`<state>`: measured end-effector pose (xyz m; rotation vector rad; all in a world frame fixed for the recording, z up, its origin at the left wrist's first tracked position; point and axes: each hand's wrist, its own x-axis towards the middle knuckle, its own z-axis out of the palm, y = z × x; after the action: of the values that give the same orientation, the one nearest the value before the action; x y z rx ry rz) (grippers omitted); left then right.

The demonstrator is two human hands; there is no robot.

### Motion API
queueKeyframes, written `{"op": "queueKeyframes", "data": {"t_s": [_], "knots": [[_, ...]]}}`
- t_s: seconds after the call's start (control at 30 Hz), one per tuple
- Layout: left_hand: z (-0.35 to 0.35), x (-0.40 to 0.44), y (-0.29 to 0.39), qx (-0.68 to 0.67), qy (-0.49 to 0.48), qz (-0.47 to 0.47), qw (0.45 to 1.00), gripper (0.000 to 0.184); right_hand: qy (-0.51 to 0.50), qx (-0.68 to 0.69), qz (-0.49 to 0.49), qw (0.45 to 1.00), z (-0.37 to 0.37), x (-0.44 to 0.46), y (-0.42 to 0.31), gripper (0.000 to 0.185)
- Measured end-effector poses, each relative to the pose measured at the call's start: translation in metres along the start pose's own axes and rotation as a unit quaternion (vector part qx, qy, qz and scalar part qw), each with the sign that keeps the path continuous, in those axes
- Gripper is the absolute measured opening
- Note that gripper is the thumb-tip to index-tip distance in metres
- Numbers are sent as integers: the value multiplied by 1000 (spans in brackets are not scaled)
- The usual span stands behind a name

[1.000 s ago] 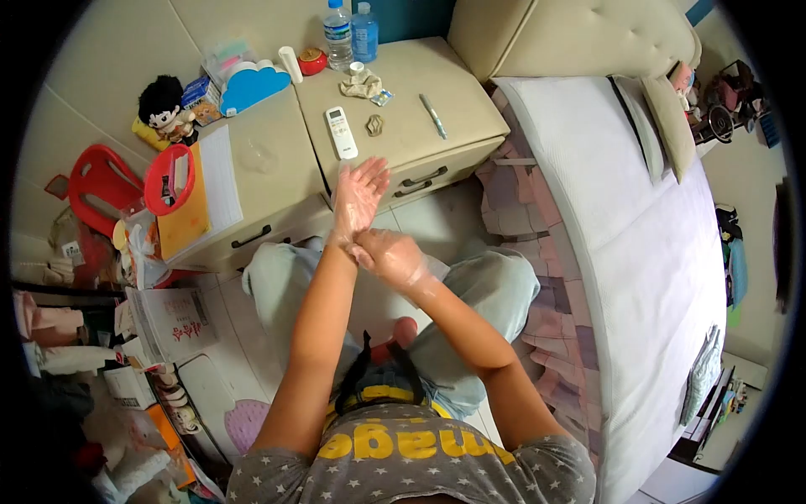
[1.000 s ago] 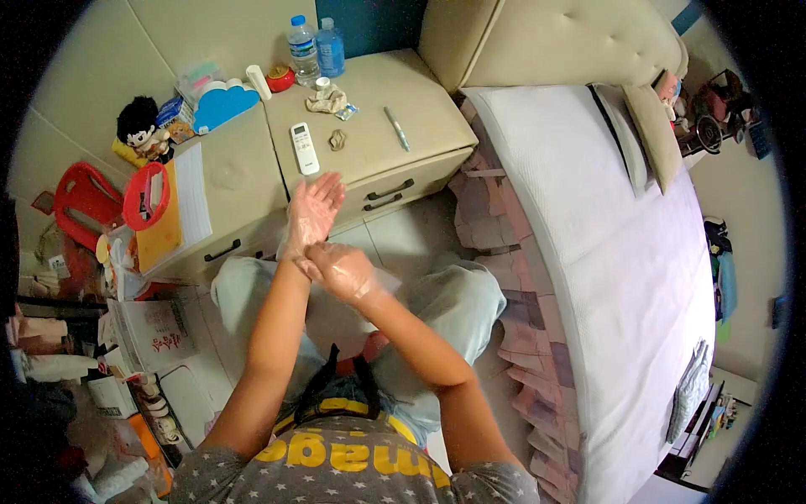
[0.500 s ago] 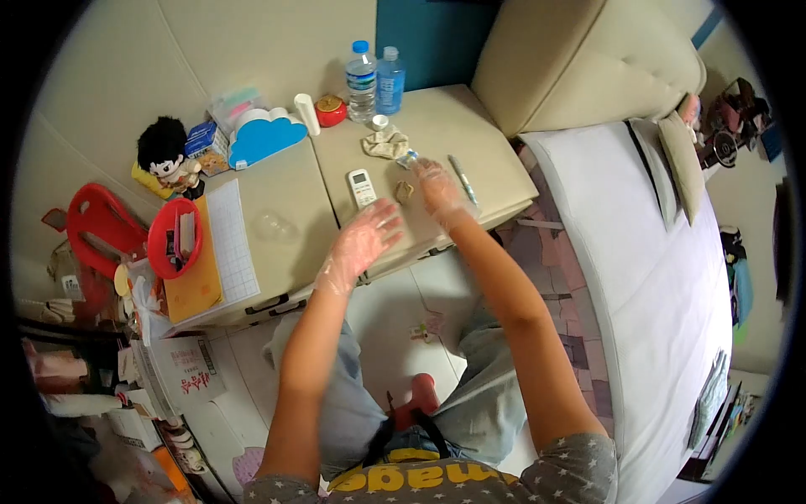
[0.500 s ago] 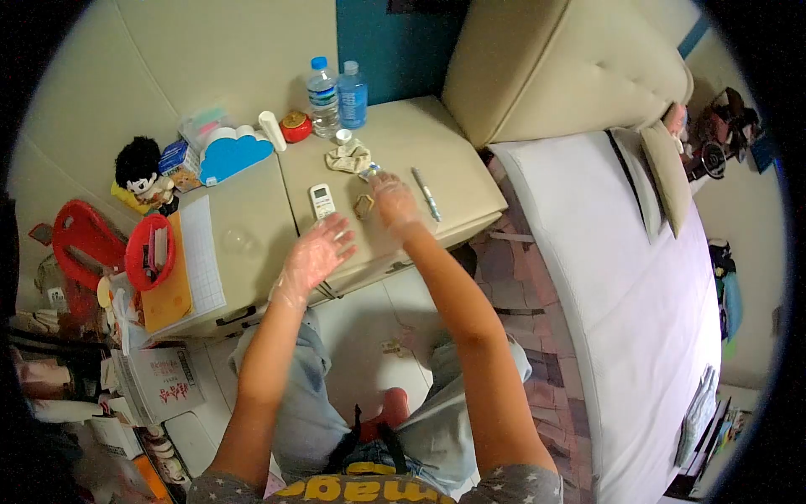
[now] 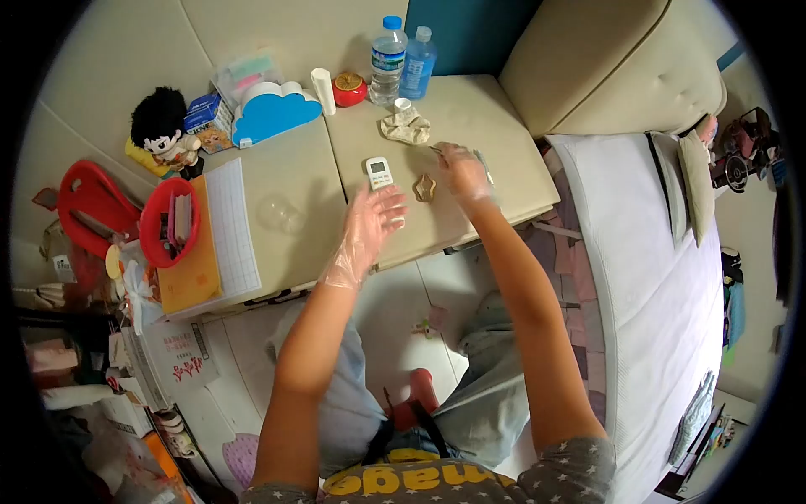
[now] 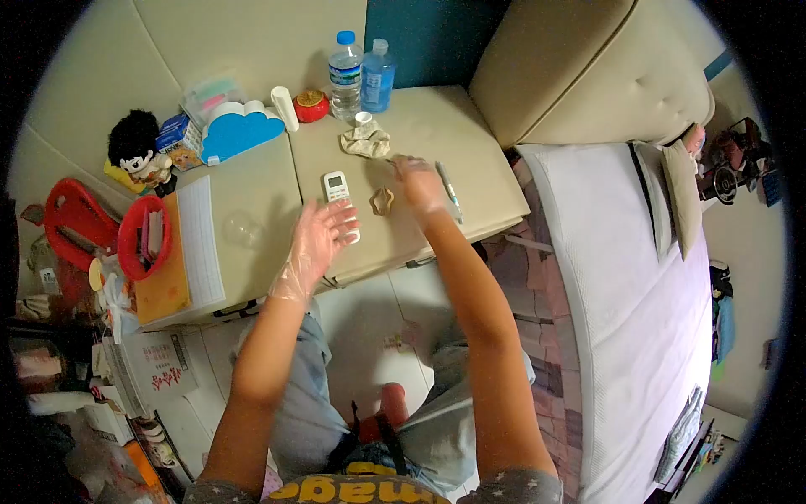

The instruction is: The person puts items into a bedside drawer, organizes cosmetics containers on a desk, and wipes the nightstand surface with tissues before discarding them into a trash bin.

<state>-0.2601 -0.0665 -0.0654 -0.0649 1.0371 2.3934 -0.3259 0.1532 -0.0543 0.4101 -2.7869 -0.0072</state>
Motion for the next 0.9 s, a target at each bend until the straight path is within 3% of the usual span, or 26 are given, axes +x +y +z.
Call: {"op": "queueKeyframes", "data": {"t_s": [0.03, 0.07, 0.1, 0.17, 0.2, 0.27, 0.37, 0.43, 0.5, 0.57, 0.63, 0.73, 0.87, 0.9], "knots": [[4, -3, 1, -1, -1, -3, 1000, 67, 48, 187, 73, 979, -13, -17, -8, 21], [13, -9, 4, 91, 16, 17, 996, 59, 97, 363, 144, 915, -24, -34, -15, 21], [22, -14, 5, 182, 33, 35, 982, 52, 96, 361, 149, 916, -30, -50, -19, 21], [34, -23, -4, 219, 21, 29, 975, 47, 100, 628, 270, 723, -36, -86, -30, 13], [39, -26, -12, 255, -7, 45, 966, 47, 101, 627, 276, 722, -41, -102, -35, 13], [59, -39, -24, 284, -33, 32, 958, 42, 57, 721, 303, 621, -51, -133, -39, 18], [66, -39, -52, 240, -79, -4, 968, 34, 44, 670, 337, 660, -56, -151, -47, 15], [66, -33, -65, 278, -58, 12, 959, 27, 59, 670, 334, 660, -54, -155, -52, 17], [62, -28, -69, 317, -29, 33, 947, 24, 25, 611, 318, 725, -49, -154, -46, 16], [67, -28, -70, 284, -19, 22, 958, 24, 18, 639, 321, 699, -56, -154, -44, 18], [67, -27, -72, 233, 9, -4, 972, 27, 22, 712, 325, 622, -54, -156, -43, 17], [59, -21, -79, 238, 4, -13, 971, 26, -18, 734, 333, 592, -61, -155, -42, 17], [53, -17, -89, 249, -8, -7, 969, 27, -17, 724, 364, 586, -51, -158, -38, 16], [52, -17, -91, 252, -9, 2, 968, 27, -19, 699, 370, 611, -49, -159, -37, 16]]}}
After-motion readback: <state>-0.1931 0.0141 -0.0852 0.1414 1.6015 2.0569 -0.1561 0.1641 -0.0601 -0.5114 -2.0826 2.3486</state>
